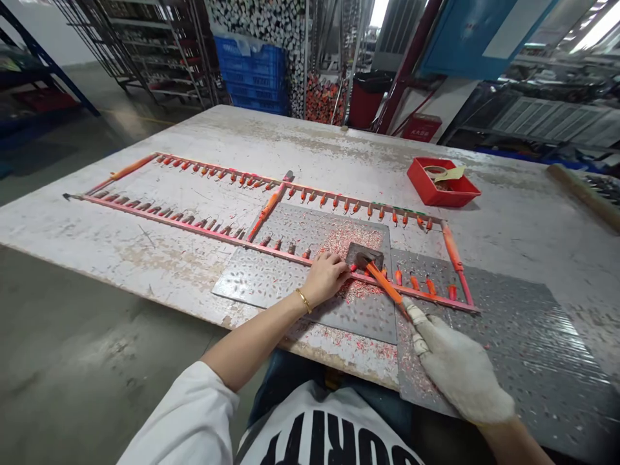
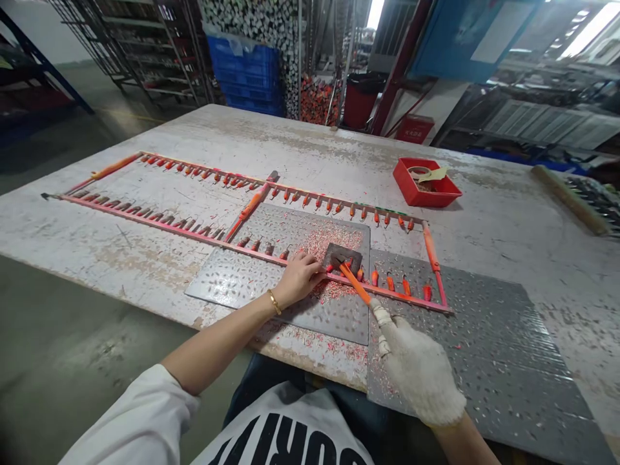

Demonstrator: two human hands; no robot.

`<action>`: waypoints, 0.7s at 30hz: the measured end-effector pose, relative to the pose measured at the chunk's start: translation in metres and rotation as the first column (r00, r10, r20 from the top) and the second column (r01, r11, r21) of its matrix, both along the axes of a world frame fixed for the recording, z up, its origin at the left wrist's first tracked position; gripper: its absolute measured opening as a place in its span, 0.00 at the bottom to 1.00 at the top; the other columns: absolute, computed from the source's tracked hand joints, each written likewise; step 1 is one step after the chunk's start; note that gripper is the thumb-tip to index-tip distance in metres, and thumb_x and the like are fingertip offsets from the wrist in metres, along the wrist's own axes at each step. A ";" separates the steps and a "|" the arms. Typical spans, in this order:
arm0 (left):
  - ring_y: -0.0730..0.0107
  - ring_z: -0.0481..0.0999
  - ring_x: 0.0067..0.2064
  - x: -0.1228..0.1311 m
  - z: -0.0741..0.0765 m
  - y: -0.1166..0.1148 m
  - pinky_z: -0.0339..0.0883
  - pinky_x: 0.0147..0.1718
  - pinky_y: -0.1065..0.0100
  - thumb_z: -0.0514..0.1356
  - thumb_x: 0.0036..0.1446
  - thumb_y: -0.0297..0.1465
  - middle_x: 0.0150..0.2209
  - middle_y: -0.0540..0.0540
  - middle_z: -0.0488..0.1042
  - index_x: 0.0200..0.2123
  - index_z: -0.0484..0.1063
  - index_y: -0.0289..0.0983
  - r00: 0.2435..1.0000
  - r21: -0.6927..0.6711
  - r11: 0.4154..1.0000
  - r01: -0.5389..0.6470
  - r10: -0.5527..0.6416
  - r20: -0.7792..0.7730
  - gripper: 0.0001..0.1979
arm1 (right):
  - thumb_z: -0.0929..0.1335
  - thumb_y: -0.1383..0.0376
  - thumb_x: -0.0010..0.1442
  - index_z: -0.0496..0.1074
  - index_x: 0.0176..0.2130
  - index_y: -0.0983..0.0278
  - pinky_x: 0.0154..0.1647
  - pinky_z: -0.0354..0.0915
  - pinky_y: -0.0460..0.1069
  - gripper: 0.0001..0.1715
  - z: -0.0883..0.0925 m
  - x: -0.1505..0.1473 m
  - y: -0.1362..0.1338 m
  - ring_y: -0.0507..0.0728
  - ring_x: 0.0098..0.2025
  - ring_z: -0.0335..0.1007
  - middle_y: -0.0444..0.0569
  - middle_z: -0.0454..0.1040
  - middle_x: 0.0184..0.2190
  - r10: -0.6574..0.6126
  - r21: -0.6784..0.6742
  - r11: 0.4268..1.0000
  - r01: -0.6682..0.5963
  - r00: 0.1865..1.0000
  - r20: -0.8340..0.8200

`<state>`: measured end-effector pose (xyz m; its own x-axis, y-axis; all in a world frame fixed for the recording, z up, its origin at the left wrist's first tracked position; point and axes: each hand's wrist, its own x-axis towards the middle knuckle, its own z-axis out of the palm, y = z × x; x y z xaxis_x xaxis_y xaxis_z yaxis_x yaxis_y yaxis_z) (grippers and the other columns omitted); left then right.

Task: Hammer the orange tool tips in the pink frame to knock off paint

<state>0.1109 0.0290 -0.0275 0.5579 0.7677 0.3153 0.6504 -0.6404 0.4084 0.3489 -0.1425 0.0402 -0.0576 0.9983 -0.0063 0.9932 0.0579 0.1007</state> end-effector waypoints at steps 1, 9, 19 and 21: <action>0.59 0.71 0.45 0.000 0.000 0.000 0.64 0.47 0.57 0.59 0.69 0.37 0.40 0.43 0.77 0.38 0.80 0.39 1.000 0.001 1.000 -0.004 0.004 -0.004 0.11 | 0.60 0.68 0.67 0.65 0.68 0.56 0.30 0.67 0.49 0.33 0.006 0.002 -0.001 0.57 0.34 0.79 0.47 0.80 0.40 0.008 0.034 0.999 -0.008 1.000 -0.012; 0.58 0.71 0.47 0.000 -0.001 0.001 0.65 0.48 0.56 0.61 0.68 0.37 0.41 0.43 0.78 0.39 0.80 0.40 1.000 -0.010 1.000 -0.009 0.009 -0.003 0.10 | 0.61 0.64 0.67 0.46 0.76 0.58 0.27 0.66 0.51 0.42 0.030 0.006 -0.016 0.59 0.29 0.75 0.47 0.79 0.35 -0.053 0.310 0.946 0.098 0.987 -0.151; 0.58 0.71 0.45 0.001 -0.002 0.001 0.64 0.47 0.57 0.60 0.68 0.37 0.40 0.43 0.77 0.37 0.80 0.40 1.000 0.006 1.000 -0.026 0.026 -0.014 0.11 | 0.59 0.66 0.68 0.59 0.71 0.55 0.29 0.67 0.51 0.34 0.006 0.008 -0.014 0.57 0.31 0.77 0.45 0.80 0.37 -0.053 0.042 0.997 0.057 0.994 -0.090; 0.58 0.71 0.46 0.001 -0.002 0.001 0.64 0.47 0.57 0.61 0.68 0.37 0.40 0.43 0.77 0.38 0.80 0.40 1.000 -0.001 1.000 -0.025 0.025 -0.012 0.10 | 0.60 0.66 0.67 0.54 0.73 0.54 0.28 0.67 0.50 0.38 0.022 0.010 -0.016 0.57 0.31 0.77 0.46 0.80 0.37 -0.073 0.120 0.989 0.091 0.987 -0.145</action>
<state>0.1118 0.0299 -0.0297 0.5426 0.7815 0.3078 0.6707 -0.6238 0.4013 0.3594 -0.1581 0.0626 0.0333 0.9920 0.1221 0.9989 -0.0288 -0.0378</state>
